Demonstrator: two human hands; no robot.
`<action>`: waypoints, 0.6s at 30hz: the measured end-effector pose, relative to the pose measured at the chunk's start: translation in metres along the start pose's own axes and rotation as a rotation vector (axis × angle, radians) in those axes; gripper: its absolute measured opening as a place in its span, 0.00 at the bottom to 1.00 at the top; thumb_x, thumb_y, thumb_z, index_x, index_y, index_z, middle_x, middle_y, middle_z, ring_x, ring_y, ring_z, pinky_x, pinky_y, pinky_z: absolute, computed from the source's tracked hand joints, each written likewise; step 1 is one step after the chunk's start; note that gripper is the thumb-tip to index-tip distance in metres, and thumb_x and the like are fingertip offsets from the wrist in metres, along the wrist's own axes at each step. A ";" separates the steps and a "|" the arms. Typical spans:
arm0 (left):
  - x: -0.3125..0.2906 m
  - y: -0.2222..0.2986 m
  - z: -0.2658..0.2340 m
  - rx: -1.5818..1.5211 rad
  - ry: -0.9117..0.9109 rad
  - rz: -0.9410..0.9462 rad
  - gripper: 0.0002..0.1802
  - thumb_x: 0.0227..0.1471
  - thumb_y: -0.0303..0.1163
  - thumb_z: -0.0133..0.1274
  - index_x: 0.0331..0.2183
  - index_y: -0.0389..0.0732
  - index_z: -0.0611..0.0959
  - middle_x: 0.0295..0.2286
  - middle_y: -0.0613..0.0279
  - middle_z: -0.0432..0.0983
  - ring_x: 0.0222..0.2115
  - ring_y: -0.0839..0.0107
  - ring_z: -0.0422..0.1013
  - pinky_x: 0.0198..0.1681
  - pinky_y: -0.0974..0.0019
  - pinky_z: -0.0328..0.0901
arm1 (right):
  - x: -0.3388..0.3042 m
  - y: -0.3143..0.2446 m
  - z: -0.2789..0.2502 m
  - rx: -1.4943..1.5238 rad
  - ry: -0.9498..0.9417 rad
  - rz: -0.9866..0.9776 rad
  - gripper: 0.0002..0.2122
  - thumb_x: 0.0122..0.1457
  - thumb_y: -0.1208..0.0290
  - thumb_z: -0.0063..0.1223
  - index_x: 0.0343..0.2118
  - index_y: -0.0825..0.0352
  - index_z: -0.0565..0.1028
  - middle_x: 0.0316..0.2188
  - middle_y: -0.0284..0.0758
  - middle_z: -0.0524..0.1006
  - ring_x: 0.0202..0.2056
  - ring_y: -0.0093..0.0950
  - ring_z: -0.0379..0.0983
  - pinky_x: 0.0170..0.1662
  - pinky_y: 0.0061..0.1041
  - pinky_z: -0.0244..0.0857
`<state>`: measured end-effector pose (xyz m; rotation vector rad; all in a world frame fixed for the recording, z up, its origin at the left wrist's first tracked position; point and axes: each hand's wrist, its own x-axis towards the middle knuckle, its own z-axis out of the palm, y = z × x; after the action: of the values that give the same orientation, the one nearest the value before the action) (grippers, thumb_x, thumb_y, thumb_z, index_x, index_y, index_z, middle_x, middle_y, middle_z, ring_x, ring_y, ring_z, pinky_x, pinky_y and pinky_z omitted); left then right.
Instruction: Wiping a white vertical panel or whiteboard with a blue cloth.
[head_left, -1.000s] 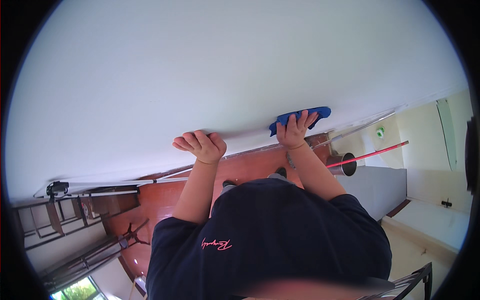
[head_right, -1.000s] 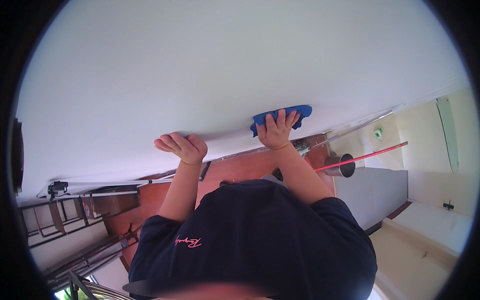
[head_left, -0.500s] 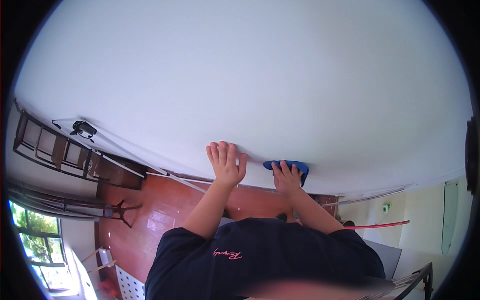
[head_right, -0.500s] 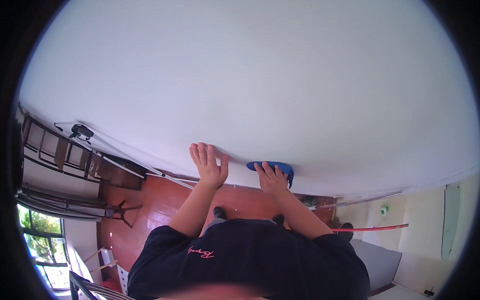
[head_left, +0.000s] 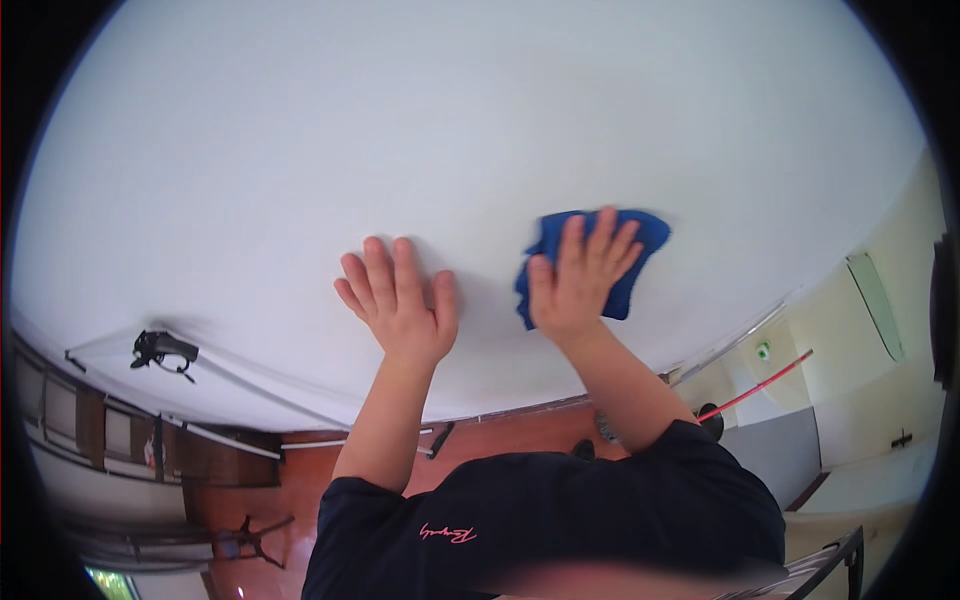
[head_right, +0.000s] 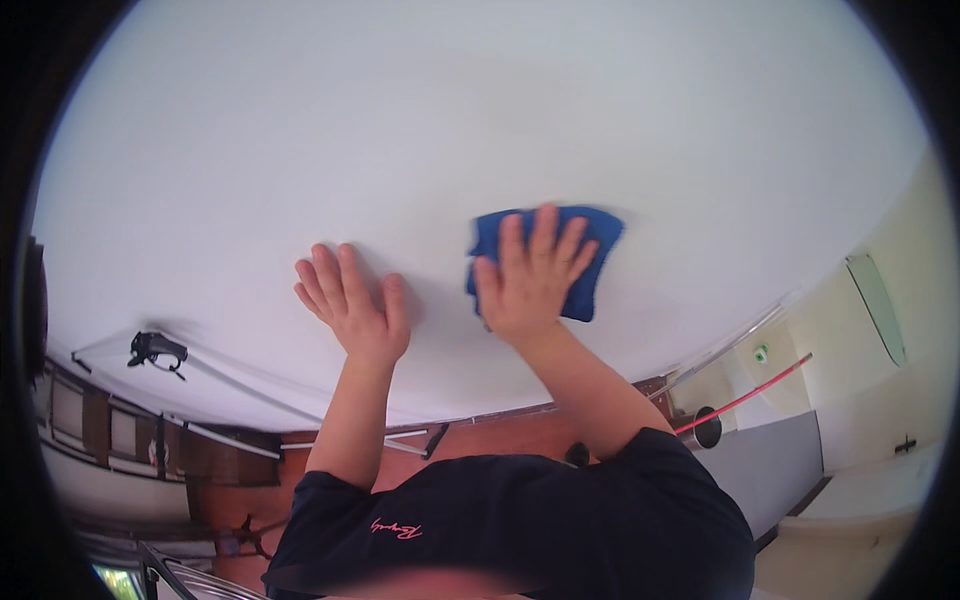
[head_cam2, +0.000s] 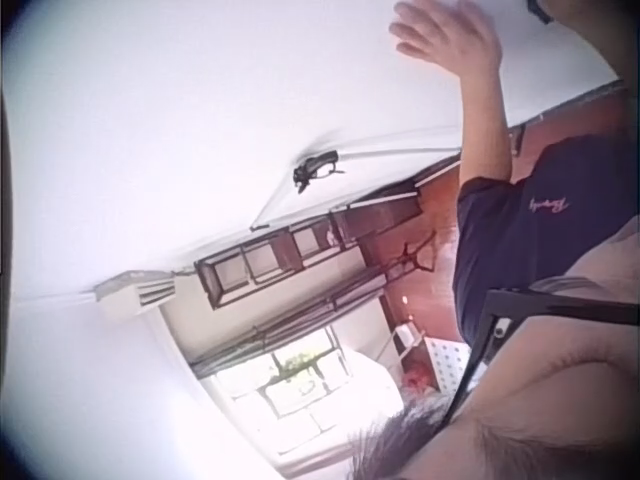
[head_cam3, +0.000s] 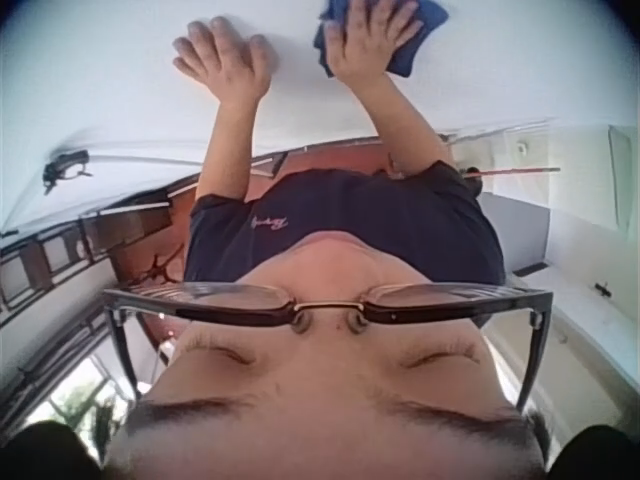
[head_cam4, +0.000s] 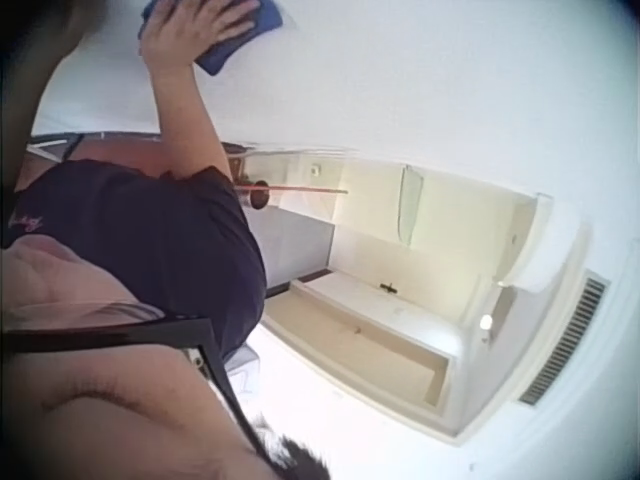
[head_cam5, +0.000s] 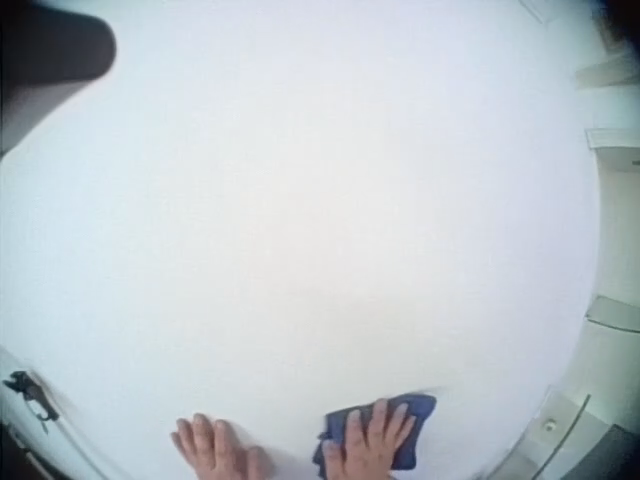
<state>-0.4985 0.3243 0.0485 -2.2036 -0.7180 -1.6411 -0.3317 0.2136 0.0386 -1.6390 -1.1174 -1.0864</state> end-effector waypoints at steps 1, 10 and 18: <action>0.000 -0.006 0.002 -0.022 0.008 0.002 0.33 0.56 0.42 0.45 0.58 0.33 0.63 0.61 0.44 0.50 0.64 0.48 0.39 0.63 0.47 0.27 | 0.003 -0.021 0.004 -0.023 -0.043 -0.068 0.25 0.59 0.57 0.45 0.58 0.63 0.66 0.64 0.48 0.51 0.66 0.53 0.32 0.61 0.56 0.17; -0.008 -0.019 0.014 0.035 0.116 0.080 0.31 0.58 0.45 0.41 0.56 0.36 0.67 0.61 0.47 0.52 0.64 0.48 0.39 0.64 0.48 0.27 | 0.007 -0.007 0.008 -0.107 0.037 -0.074 0.28 0.60 0.54 0.43 0.61 0.62 0.59 0.64 0.47 0.52 0.65 0.52 0.38 0.63 0.52 0.27; -0.007 -0.015 0.021 0.038 0.123 0.092 0.31 0.58 0.45 0.41 0.56 0.35 0.67 0.61 0.47 0.52 0.64 0.47 0.40 0.63 0.48 0.27 | 0.009 -0.044 0.028 -0.051 0.159 0.081 0.27 0.60 0.58 0.41 0.61 0.65 0.60 0.63 0.50 0.51 0.65 0.54 0.38 0.62 0.55 0.24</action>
<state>-0.4917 0.3459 0.0346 -2.0570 -0.6007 -1.6868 -0.3668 0.2523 0.0472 -1.5923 -0.9199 -1.1789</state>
